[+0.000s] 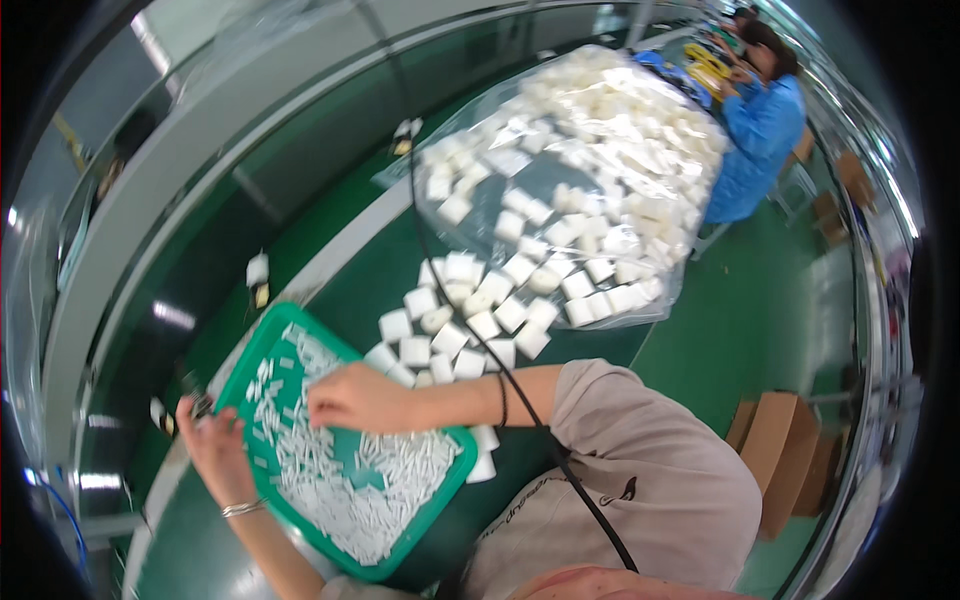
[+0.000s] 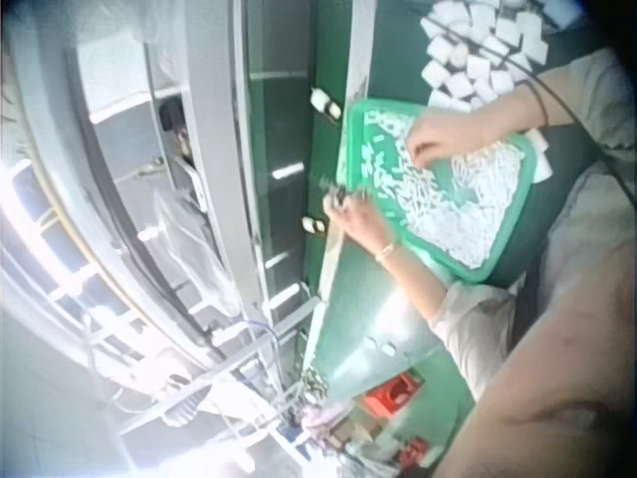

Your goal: The person manually assembles small electronic components by inserting small white tubes onto metal pins on a circuit board assembly.

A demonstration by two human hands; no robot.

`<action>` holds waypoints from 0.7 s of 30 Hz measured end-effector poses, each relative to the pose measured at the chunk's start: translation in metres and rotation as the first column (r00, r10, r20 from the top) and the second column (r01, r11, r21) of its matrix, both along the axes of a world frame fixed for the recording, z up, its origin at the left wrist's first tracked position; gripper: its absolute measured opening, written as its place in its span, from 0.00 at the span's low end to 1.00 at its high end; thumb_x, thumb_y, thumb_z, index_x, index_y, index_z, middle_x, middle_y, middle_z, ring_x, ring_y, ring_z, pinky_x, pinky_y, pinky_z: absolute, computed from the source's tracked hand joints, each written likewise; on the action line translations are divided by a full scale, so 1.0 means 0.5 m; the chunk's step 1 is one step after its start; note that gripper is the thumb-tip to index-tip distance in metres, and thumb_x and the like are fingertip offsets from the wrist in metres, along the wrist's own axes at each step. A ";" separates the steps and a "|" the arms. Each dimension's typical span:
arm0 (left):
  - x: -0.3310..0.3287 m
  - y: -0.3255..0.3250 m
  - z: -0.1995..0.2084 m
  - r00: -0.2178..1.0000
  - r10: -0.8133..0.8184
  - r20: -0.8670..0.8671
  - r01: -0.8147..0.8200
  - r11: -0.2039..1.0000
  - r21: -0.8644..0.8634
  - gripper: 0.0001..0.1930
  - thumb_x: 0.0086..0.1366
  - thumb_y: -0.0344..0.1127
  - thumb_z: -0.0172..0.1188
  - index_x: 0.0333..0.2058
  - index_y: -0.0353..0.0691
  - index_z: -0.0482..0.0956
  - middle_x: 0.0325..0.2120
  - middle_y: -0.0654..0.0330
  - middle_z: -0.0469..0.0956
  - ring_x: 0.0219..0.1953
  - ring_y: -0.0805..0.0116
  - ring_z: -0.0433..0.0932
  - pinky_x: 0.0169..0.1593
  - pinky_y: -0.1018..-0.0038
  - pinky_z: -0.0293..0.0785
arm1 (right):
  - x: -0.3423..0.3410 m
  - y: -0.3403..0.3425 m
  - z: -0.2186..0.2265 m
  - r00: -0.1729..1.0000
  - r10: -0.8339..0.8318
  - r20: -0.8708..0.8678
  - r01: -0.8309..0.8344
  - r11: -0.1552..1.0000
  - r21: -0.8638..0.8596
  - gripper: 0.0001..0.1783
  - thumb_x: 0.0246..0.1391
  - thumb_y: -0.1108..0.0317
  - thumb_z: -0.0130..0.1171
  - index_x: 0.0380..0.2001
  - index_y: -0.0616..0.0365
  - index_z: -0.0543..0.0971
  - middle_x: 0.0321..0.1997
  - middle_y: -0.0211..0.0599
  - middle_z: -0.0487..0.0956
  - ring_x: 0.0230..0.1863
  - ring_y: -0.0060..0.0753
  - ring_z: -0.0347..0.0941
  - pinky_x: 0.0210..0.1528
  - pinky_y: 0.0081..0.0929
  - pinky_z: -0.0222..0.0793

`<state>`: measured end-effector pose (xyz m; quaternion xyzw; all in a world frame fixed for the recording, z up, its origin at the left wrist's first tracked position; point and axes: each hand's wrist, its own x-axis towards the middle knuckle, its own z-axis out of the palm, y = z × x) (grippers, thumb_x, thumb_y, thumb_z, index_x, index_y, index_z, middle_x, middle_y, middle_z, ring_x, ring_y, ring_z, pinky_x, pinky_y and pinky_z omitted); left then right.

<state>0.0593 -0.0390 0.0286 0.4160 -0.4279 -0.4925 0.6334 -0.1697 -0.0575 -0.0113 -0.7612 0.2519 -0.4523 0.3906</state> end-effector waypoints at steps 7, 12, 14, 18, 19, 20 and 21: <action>-0.110 0.054 -0.080 0.897 0.060 0.439 -0.063 0.998 -0.008 0.24 0.43 0.22 0.63 0.42 0.33 0.66 0.35 0.62 0.70 0.37 0.73 0.70 0.40 0.79 0.68 | -0.018 -0.031 0.012 0.928 -0.016 0.372 -0.186 0.845 0.501 0.06 0.45 0.75 0.55 0.28 0.64 0.72 0.24 0.32 0.75 0.23 0.18 0.70 0.25 0.14 0.67; -0.112 0.076 -0.062 0.620 0.084 0.780 -0.018 0.996 -0.093 0.19 0.46 0.30 0.62 0.40 0.39 0.70 0.31 0.56 0.76 0.33 0.63 0.73 0.39 0.74 0.66 | -0.032 -0.036 0.047 0.974 -0.018 0.227 -0.098 0.866 0.491 0.08 0.44 0.77 0.54 0.32 0.66 0.75 0.28 0.34 0.75 0.27 0.18 0.70 0.31 0.14 0.66; -0.111 0.080 -0.060 0.594 0.086 0.800 -0.024 0.996 -0.089 0.19 0.46 0.30 0.61 0.40 0.40 0.71 0.32 0.57 0.75 0.32 0.59 0.73 0.39 0.72 0.65 | -0.034 -0.033 0.049 0.979 0.002 0.205 -0.104 0.864 0.493 0.08 0.44 0.77 0.55 0.32 0.66 0.75 0.28 0.34 0.75 0.28 0.18 0.70 0.31 0.13 0.66; -0.108 0.079 -0.065 0.622 0.103 0.777 -0.034 0.994 -0.105 0.20 0.49 0.27 0.59 0.42 0.34 0.66 0.33 0.56 0.75 0.35 0.69 0.74 0.40 0.77 0.67 | -0.030 -0.031 0.046 0.982 0.003 0.187 -0.102 0.846 0.524 0.08 0.45 0.77 0.55 0.31 0.66 0.75 0.28 0.34 0.75 0.28 0.19 0.70 0.32 0.13 0.67; -0.108 0.080 -0.072 0.762 0.030 0.647 -0.015 0.999 -0.028 0.20 0.49 0.28 0.59 0.42 0.36 0.65 0.34 0.55 0.75 0.35 0.67 0.74 0.39 0.75 0.67 | -0.027 -0.032 0.041 0.982 0.002 0.190 -0.103 0.843 0.528 0.08 0.45 0.77 0.55 0.32 0.66 0.74 0.29 0.34 0.75 0.29 0.19 0.71 0.32 0.14 0.67; -0.108 0.082 -0.076 0.872 -0.036 0.488 0.017 0.999 0.044 0.21 0.49 0.30 0.60 0.42 0.38 0.65 0.34 0.55 0.75 0.35 0.65 0.74 0.38 0.73 0.66 | -0.024 -0.031 0.036 0.981 0.000 0.193 -0.105 0.840 0.533 0.08 0.45 0.77 0.54 0.32 0.65 0.74 0.29 0.34 0.75 0.30 0.19 0.71 0.32 0.14 0.68; -0.111 0.085 -0.058 0.973 -0.163 0.165 0.139 0.980 0.144 0.20 0.52 0.31 0.57 0.43 0.40 0.62 0.42 0.50 0.71 0.44 0.63 0.71 0.43 0.71 0.66 | -0.022 -0.029 0.032 0.981 0.002 0.192 -0.106 0.838 0.535 0.08 0.45 0.77 0.54 0.32 0.65 0.74 0.29 0.34 0.75 0.30 0.19 0.71 0.32 0.14 0.68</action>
